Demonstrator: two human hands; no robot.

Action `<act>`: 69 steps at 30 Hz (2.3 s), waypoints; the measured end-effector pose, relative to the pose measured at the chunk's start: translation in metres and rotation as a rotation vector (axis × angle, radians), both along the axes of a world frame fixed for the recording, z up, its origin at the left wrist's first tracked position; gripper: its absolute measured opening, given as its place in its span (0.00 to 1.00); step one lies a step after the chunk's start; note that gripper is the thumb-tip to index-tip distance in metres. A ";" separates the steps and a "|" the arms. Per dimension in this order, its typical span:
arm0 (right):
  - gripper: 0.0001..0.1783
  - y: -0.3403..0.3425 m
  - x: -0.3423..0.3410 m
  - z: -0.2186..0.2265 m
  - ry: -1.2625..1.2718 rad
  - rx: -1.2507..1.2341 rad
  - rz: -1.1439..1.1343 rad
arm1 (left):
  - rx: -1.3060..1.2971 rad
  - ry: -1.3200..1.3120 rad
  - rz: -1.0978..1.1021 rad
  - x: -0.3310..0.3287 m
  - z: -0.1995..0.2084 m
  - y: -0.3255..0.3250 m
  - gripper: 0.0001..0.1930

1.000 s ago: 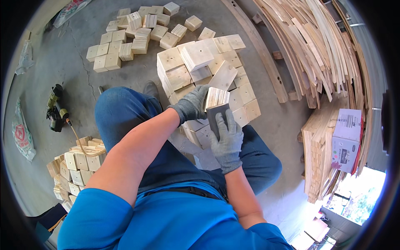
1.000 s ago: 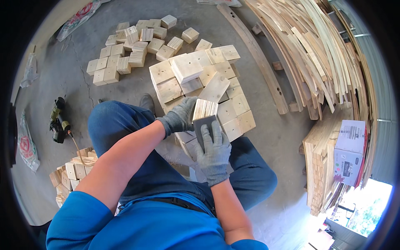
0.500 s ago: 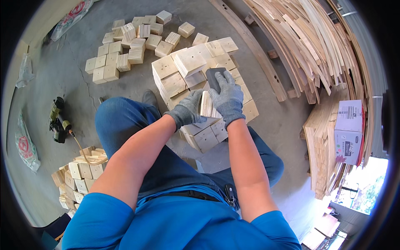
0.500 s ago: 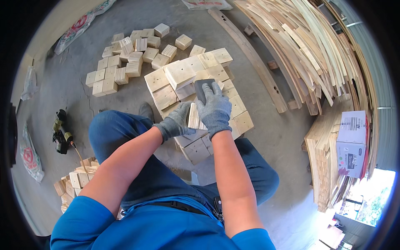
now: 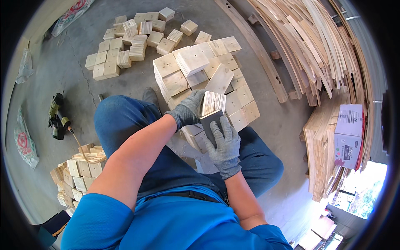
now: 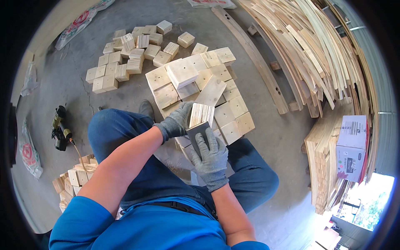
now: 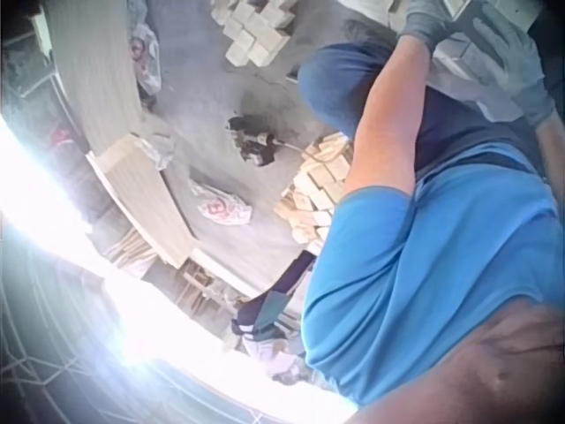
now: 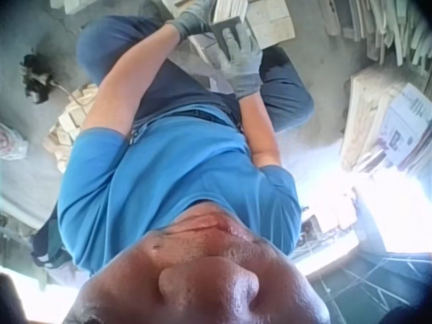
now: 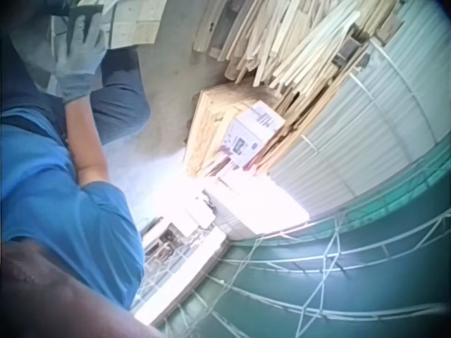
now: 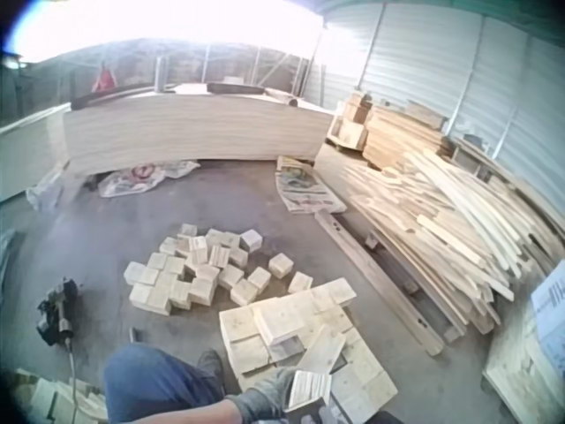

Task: The person sits on the floor and sands small wooden blocks using a sanding block. They pick up blocks from a pile, sand each one, and place them back down. The person wears gloves and uses a handheld sanding block to smooth the surfaces of the wood pieces.

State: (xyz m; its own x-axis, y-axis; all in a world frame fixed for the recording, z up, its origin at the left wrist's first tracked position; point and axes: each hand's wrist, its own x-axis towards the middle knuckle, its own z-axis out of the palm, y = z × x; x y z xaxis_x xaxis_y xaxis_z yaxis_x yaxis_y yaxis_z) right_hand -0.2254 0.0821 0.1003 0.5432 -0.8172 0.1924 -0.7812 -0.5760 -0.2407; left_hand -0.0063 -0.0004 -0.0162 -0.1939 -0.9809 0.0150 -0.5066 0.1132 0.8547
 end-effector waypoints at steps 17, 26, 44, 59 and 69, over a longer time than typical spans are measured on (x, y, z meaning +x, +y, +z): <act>0.38 -0.173 -0.030 0.006 -0.099 0.165 -0.281 | -0.006 0.038 -0.003 -0.002 0.009 0.000 0.54; 0.38 -0.096 -0.091 -0.031 -0.453 0.590 -0.435 | 0.208 -0.017 -0.005 0.005 0.044 0.009 0.66; 0.37 -0.092 -0.047 -0.021 -0.458 0.515 -0.283 | 0.317 -0.014 0.034 0.014 0.047 0.015 0.50; 0.37 -0.079 -0.051 -0.026 -0.591 0.514 -0.307 | 0.060 0.074 0.067 -0.003 0.064 0.027 0.44; 0.37 -0.076 -0.039 -0.040 -0.483 0.510 -0.351 | -0.168 -0.017 0.119 0.001 0.060 0.017 0.42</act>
State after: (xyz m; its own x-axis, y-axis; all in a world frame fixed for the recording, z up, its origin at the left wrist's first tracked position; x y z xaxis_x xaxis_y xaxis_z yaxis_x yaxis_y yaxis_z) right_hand -0.2644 0.0062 0.0603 0.1889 -0.9765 -0.1036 -0.6382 -0.0419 -0.7687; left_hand -0.0050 0.0164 0.0434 -0.0780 -0.9809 0.1781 -0.5395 0.1917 0.8198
